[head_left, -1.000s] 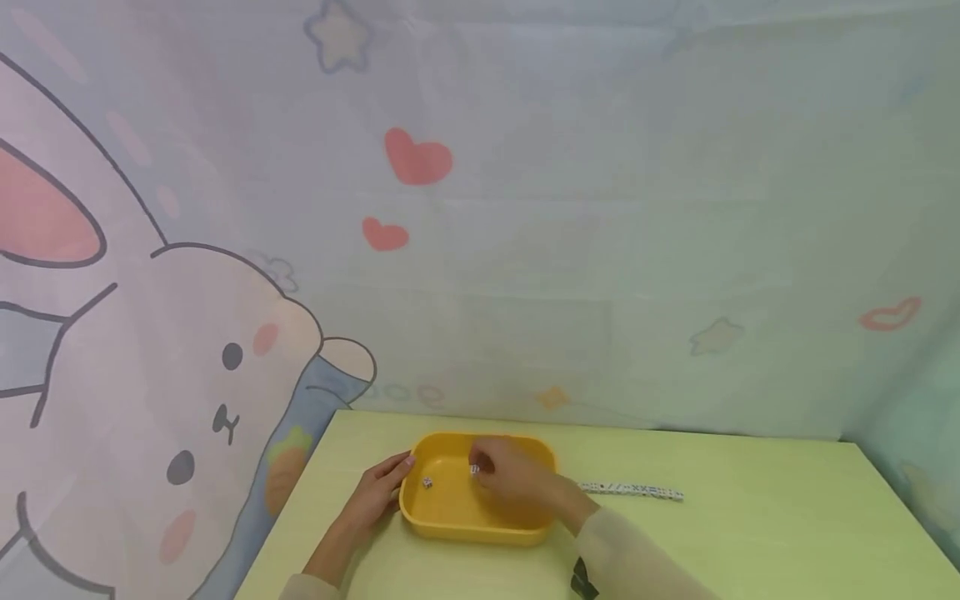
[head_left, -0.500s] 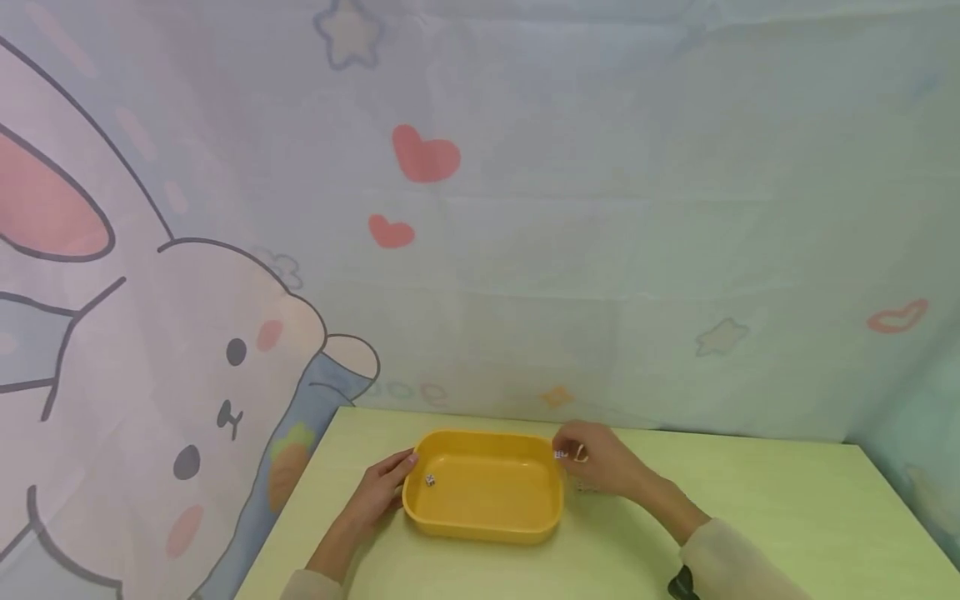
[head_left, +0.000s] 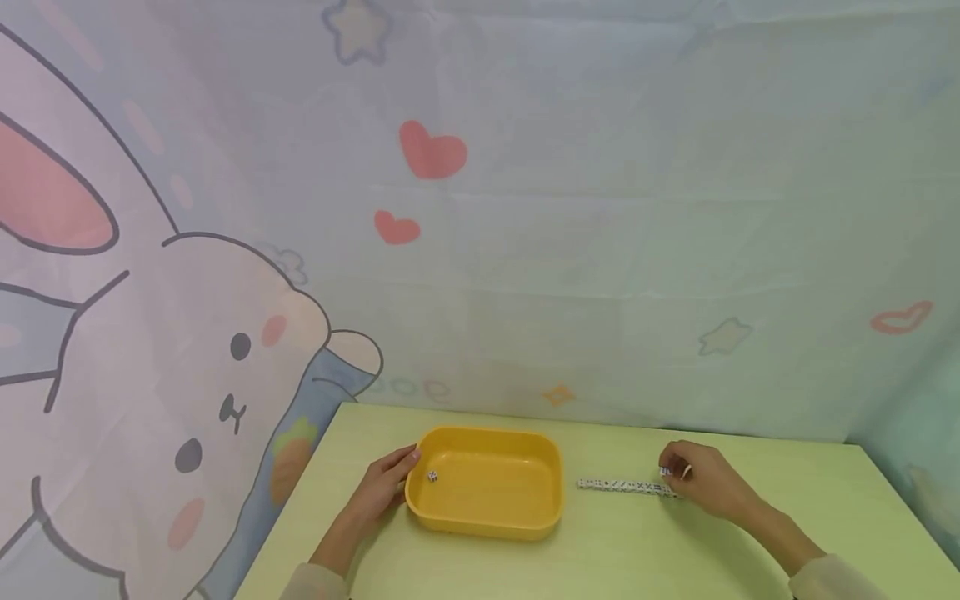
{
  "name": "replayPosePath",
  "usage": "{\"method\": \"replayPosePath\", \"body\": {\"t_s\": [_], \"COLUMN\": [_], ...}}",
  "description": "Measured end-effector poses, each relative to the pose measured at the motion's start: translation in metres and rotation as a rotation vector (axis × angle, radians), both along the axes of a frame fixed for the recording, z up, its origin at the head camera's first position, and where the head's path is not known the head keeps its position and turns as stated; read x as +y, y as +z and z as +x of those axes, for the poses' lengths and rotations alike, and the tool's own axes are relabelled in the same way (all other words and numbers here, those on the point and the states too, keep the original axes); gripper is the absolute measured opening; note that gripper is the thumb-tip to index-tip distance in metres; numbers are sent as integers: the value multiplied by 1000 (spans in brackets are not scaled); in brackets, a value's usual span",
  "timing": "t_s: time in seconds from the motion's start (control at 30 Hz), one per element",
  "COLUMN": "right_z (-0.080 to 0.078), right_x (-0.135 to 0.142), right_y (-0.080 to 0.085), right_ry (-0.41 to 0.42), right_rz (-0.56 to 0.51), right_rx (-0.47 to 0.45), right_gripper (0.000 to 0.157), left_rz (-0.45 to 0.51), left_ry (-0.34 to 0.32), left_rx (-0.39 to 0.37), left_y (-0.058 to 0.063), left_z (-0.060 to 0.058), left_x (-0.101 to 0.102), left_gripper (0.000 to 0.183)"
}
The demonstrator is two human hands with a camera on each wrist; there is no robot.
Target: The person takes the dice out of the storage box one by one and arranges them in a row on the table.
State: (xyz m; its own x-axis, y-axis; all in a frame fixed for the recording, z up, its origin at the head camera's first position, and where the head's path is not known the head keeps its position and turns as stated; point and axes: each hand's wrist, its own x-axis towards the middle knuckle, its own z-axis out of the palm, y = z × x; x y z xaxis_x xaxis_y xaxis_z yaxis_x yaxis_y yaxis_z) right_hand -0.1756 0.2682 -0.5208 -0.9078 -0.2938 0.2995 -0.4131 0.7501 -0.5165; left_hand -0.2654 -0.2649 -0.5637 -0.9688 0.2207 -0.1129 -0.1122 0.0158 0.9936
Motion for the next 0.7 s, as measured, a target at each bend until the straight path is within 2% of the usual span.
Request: {"method": "replayPosePath", "body": {"t_s": [0.23,0.33,0.53,0.7], "right_z": [10,12,11,10], "right_x": [36,45,49,44], "right_y": [-19,-23,-33,-38], "right_ry": [-82,-87,-45,-46], "right_rz": [66,87,93,98], "right_rx": [-22,-40,-12,-7], "right_gripper": [19,19,22,22], "left_rz": [8,9,7,11], "left_ry": [2,2,0,-8], "left_rx": [1,-5,-1,-1], "left_y": [-2,-2,0,1], "left_z": [-2,-1,0,-1], "left_x": [1,1,1,0], "left_gripper": [67,66,66,66]}}
